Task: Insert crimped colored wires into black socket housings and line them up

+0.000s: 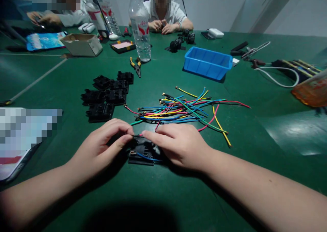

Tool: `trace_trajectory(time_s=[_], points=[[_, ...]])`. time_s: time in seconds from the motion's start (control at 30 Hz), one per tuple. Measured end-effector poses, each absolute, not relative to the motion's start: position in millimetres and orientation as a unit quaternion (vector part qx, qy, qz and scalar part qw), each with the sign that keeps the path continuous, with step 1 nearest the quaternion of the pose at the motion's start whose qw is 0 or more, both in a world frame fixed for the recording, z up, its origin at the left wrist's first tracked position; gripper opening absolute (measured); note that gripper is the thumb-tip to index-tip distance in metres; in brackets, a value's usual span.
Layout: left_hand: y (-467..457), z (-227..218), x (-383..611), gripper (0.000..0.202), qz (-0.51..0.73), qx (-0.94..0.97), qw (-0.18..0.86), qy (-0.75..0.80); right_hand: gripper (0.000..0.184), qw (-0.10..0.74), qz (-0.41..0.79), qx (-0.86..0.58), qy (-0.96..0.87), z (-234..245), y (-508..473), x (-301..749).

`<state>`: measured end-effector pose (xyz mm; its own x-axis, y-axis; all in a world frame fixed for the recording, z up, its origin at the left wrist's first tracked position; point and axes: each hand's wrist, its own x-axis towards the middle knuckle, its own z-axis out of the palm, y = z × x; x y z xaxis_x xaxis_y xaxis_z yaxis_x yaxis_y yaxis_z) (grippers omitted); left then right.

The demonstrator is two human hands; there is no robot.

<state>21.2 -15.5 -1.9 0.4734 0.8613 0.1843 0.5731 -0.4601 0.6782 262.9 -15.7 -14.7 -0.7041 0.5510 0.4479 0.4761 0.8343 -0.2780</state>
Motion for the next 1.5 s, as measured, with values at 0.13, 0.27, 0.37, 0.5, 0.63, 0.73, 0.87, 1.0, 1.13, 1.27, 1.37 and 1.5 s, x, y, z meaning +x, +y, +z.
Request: trace_trajectory(time_s=[0.13, 0.27, 0.37, 0.5, 0.63, 0.73, 0.87, 1.0, 1.13, 1.27, 1.37, 1.5], points=[[-20, -1, 20, 0.011, 0.278, 0.846, 0.251, 0.379, 0.034, 0.257, 0.030, -0.248, -0.934, -12, -19, 263], [-22, 1, 23, 0.009, 0.271, 0.855, 0.259, 0.358, 0.031, 0.218, -0.015, -0.257, -0.942, -11, -23, 264], [-22, 1, 24, 0.013, 0.257, 0.850, 0.266, 0.374, 0.029, 0.209, -0.019, -0.268, -0.940, -10, -26, 265], [-21, -1, 25, 0.021, 0.243, 0.856, 0.254, 0.379, 0.028, 0.197, 0.034, -0.317, -0.927, -8, -28, 265], [-21, -6, 26, 0.034, 0.206, 0.872, 0.238, 0.375, 0.029, 0.186, 0.059, -0.338, -0.921, -7, -27, 264], [-20, -8, 25, 0.032, 0.197, 0.882, 0.218, 0.369, 0.024, 0.208, 0.028, -0.303, -0.930, -7, -25, 263], [-18, -9, 22, 0.030, 0.187, 0.886, 0.217, 0.364, 0.016, 0.214, 0.007, -0.294, -0.932, -9, -23, 263], [-18, -12, 20, 0.027, 0.197, 0.886, 0.218, 0.359, 0.012, 0.215, 0.011, -0.289, -0.933, -9, -22, 262], [-19, -14, 20, 0.019, 0.214, 0.884, 0.221, 0.351, 0.010, 0.222, 0.018, -0.272, -0.936, -7, -21, 262], [-20, -13, 19, 0.017, 0.230, 0.886, 0.218, 0.337, 0.011, 0.183, 0.005, -0.252, -0.950, -4, -20, 262], [-20, -12, 18, 0.017, 0.235, 0.884, 0.221, 0.340, 0.012, 0.177, -0.008, -0.252, -0.951, -4, -20, 261], [-19, -13, 18, 0.017, 0.236, 0.879, 0.232, 0.343, 0.013, 0.181, -0.016, -0.254, -0.950, -5, -20, 260]])
